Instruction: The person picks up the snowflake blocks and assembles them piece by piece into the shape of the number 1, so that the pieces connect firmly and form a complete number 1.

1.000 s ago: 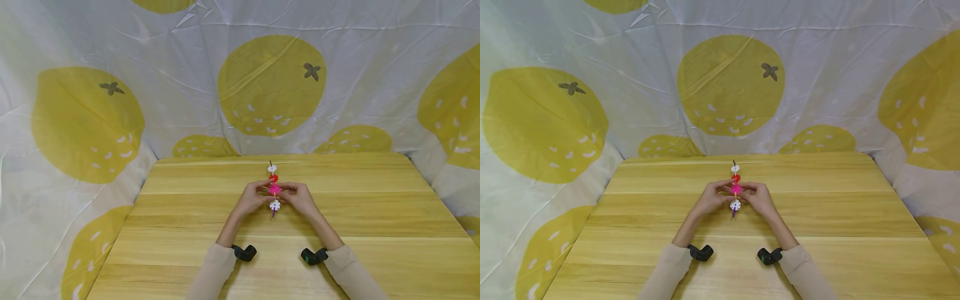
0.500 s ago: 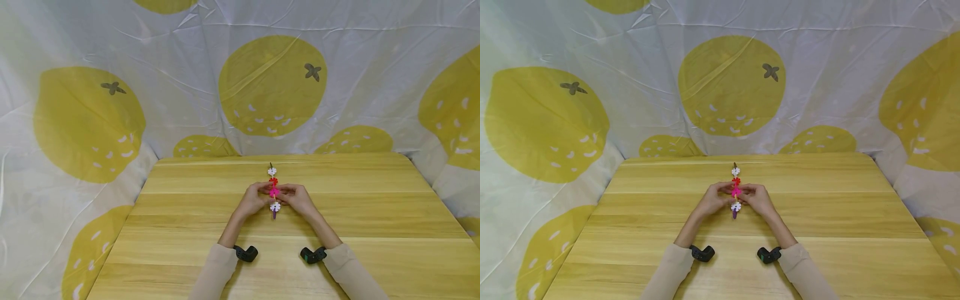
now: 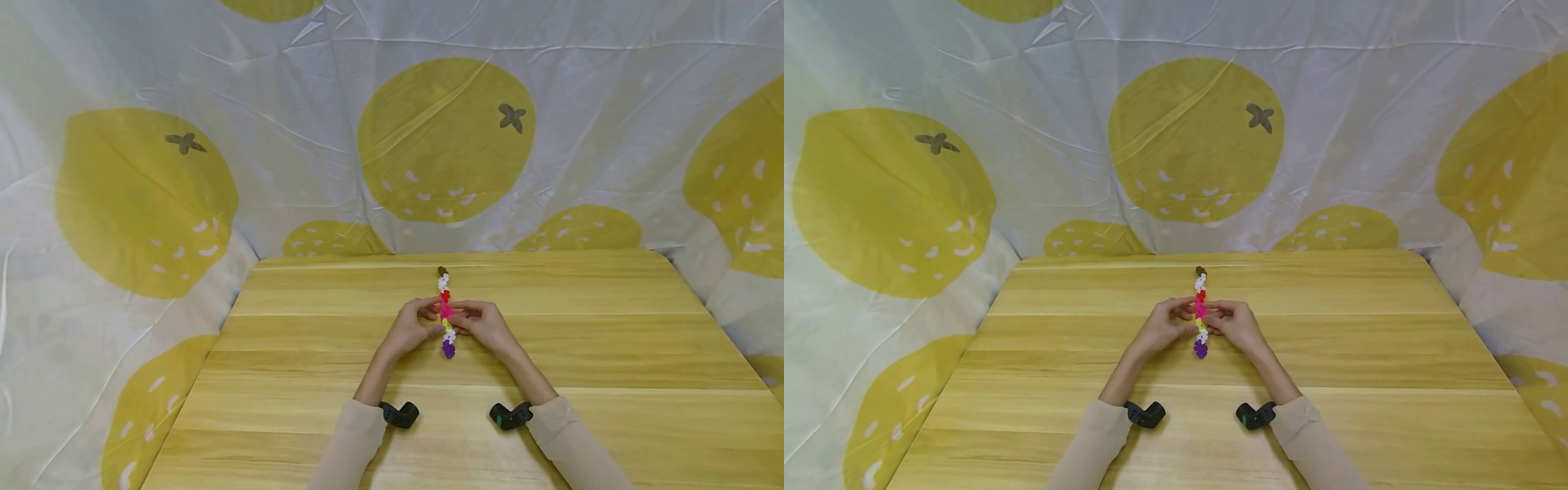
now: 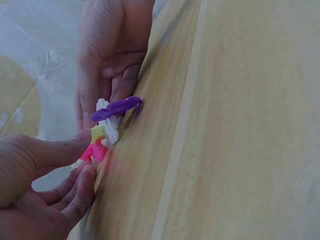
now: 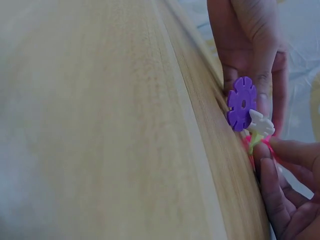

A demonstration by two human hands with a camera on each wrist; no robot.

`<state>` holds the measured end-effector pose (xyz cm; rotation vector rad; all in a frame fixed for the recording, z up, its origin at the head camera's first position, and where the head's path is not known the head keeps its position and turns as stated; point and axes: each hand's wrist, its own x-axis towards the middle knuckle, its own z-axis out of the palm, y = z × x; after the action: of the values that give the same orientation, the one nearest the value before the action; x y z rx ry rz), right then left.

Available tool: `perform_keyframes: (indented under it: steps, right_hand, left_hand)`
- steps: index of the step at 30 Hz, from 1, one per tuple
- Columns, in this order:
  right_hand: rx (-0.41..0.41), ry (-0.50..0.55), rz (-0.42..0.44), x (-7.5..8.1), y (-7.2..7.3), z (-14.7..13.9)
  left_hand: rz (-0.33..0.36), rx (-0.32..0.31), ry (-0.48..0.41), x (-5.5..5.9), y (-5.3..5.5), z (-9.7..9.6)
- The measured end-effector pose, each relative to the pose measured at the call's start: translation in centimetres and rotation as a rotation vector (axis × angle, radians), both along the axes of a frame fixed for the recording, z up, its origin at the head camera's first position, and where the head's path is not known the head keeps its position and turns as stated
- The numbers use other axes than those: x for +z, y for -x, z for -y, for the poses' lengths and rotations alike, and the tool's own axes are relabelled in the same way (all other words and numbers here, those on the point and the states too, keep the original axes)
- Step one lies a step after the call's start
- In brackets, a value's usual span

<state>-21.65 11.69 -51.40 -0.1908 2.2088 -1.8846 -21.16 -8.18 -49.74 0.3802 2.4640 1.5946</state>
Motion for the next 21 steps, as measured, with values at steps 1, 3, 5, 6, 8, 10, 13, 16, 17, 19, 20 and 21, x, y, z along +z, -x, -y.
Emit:
perform_keyframes:
  steps: [1,3,5,6,8,10,13,16,17,19,20,21]
  right_hand:
    - [0.001,0.0,0.001,0.01,-0.01,-0.01]
    - [0.003,-0.001,-0.002,-0.02,0.01,-0.06]
    - [0.005,0.003,-0.006,-0.08,0.06,-0.11]
    - [0.006,0.004,-0.007,-0.12,0.09,-0.15]
    - [0.011,0.01,-0.013,-0.17,0.16,-0.24]
    - [0.014,0.02,-0.01,-0.21,0.23,-0.31]
    - [0.022,0.027,-0.008,-0.19,0.32,-0.38]
    - [0.023,0.022,-0.005,-0.12,0.36,-0.35]
    - [0.024,0.019,-0.005,-0.09,0.35,-0.34]
    - [0.023,0.011,-0.002,-0.04,0.32,-0.34]
    - [0.023,0.011,0.0,0.03,0.28,-0.33]
    - [0.023,0.008,0.003,0.06,0.25,-0.33]
  left_hand:
    - [0.001,0.001,0.0,-0.02,0.02,0.01]
    - [0.003,-0.002,-0.007,0.0,0.01,0.01]
    - [0.008,-0.002,-0.017,0.03,0.01,0.0]
    - [0.012,-0.002,-0.023,0.05,-0.01,-0.01]
    - [0.017,0.0,-0.032,0.03,0.01,-0.04]
    - [0.022,0.006,-0.037,0.01,0.04,-0.06]
    - [0.019,0.01,-0.042,-0.02,0.08,-0.05]
    - [0.02,0.012,-0.045,-0.03,0.11,-0.03]
    - [0.019,0.012,-0.044,-0.05,0.11,-0.02]
    - [0.018,0.012,-0.044,-0.09,0.09,0.0]
    - [0.019,0.014,-0.042,-0.14,0.08,-0.01]
    - [0.016,0.015,-0.039,-0.2,0.08,0.0]
